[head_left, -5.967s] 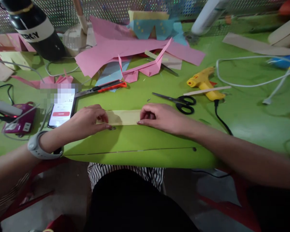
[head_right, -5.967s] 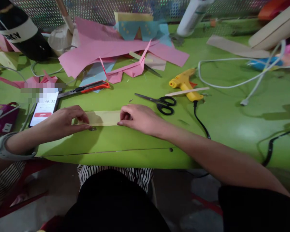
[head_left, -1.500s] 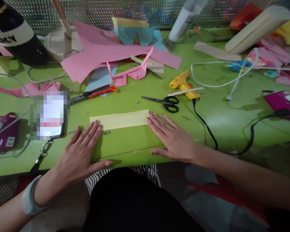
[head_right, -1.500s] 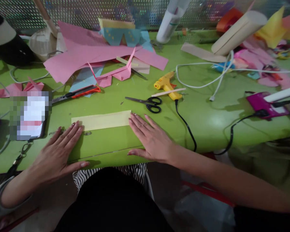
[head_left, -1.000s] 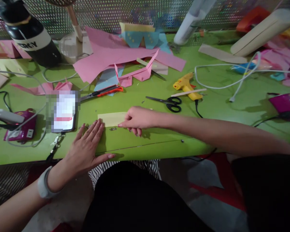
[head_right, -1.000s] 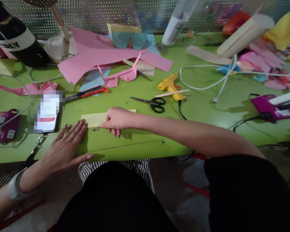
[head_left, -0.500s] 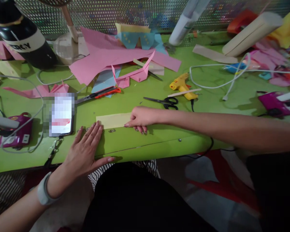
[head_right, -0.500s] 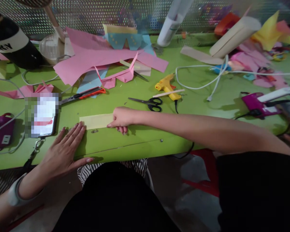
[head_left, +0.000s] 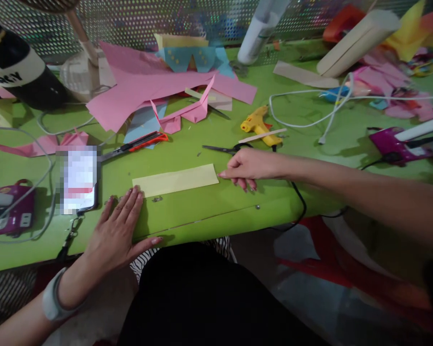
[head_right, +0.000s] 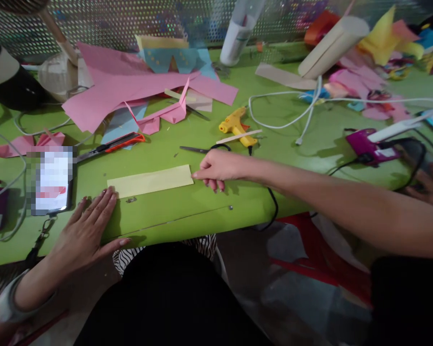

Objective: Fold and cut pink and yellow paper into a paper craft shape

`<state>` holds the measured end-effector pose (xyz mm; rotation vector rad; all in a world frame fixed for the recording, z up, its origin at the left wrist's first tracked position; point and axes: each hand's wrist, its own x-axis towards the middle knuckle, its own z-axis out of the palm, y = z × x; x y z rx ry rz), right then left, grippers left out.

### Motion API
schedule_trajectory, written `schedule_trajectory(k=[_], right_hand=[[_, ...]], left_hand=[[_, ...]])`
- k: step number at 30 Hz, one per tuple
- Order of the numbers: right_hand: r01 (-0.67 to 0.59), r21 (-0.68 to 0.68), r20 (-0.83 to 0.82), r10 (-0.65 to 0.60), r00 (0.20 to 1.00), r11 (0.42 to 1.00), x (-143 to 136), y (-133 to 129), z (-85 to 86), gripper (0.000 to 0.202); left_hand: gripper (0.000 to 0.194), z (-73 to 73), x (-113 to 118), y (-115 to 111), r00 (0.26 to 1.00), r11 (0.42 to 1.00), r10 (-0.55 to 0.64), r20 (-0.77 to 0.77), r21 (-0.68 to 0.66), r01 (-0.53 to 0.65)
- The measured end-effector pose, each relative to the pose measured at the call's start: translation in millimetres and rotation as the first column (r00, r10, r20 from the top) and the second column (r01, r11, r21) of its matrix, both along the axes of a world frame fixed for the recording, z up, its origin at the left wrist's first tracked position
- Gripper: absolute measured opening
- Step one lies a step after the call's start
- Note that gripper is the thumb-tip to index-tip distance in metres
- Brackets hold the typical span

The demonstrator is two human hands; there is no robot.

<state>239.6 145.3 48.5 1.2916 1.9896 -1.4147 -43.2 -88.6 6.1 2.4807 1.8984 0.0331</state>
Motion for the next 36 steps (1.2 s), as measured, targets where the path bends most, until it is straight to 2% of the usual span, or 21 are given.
schedule_trajectory(k=[3,6,9,10,12,14,16,19,22,26,29,32,36], right_hand=[[-0.074,-0.02,-0.084,0.072,0.994,0.997,-28,-12,-1.5,0.039],[-0.165,-0.021,-0.13,0.161,0.978,0.986,-51,-21,-13.5,0.039],[-0.204,-0.037,-0.114,0.199,0.973,0.978,-60,-22,-22.9,0.042],[-0.206,-0.046,-0.101,0.2,0.975,0.978,-61,-21,-24.1,0.043],[-0.208,-0.079,-0.083,0.202,0.976,0.975,-62,-18,-24.8,0.044],[-0.204,-0.124,-0.077,0.196,0.978,0.971,-62,-17,-24.8,0.045],[-0.19,-0.155,-0.079,0.18,0.981,0.97,-63,-17,-25.4,0.046],[-0.172,-0.149,-0.077,0.162,0.984,0.974,-64,-19,-26.2,0.046],[-0.178,-0.133,-0.085,0.168,0.982,0.975,-64,-20,-24.7,0.047],[-0.181,-0.129,-0.076,0.173,0.982,0.975,-64,-21,-21.4,0.046],[-0.183,-0.126,-0.079,0.174,0.982,0.975,-63,-20,-21.8,0.045],[-0.19,-0.125,-0.091,0.18,0.979,0.974,-61,-19,-24.7,0.044],[-0.203,-0.122,-0.114,0.189,0.975,0.972,-59,-18,-28.4,0.043]], left_hand=[[0.09,7.1,1,1,1.0,1.0,0.013,0.0,-0.012,-0.013],[0.08,25.9,2,9,0.998,0.997,0.053,0.033,-0.061,-0.051],[0.063,50.0,7,32,0.971,0.975,0.211,0.112,-0.095,-0.201],[0.056,56.2,9,43,0.947,0.953,0.279,0.159,-0.169,-0.253],[0.046,62.6,15,68,0.877,0.86,0.382,0.292,-0.459,-0.222],[0.042,60.3,22,92,0.775,0.696,0.505,0.379,-0.711,-0.106],[0.044,51.7,28,110,0.699,0.557,0.614,0.367,-0.828,-0.056],[0.049,37.1,33,122,0.668,0.468,0.664,0.337,-0.884,-0.019],[0.049,29.2,33,122,0.64,0.438,0.69,0.339,-0.899,0.004],[0.049,29.2,31,118,0.626,0.458,0.696,0.351,-0.889,-0.01],[0.051,29.8,26,115,0.642,0.458,0.691,0.333,-0.889,-0.032],[0.052,29.0,15,108,0.645,0.437,0.702,0.301,-0.898,-0.056],[0.052,30.7,-8,92,0.597,0.398,0.76,0.256,-0.91,-0.117]])
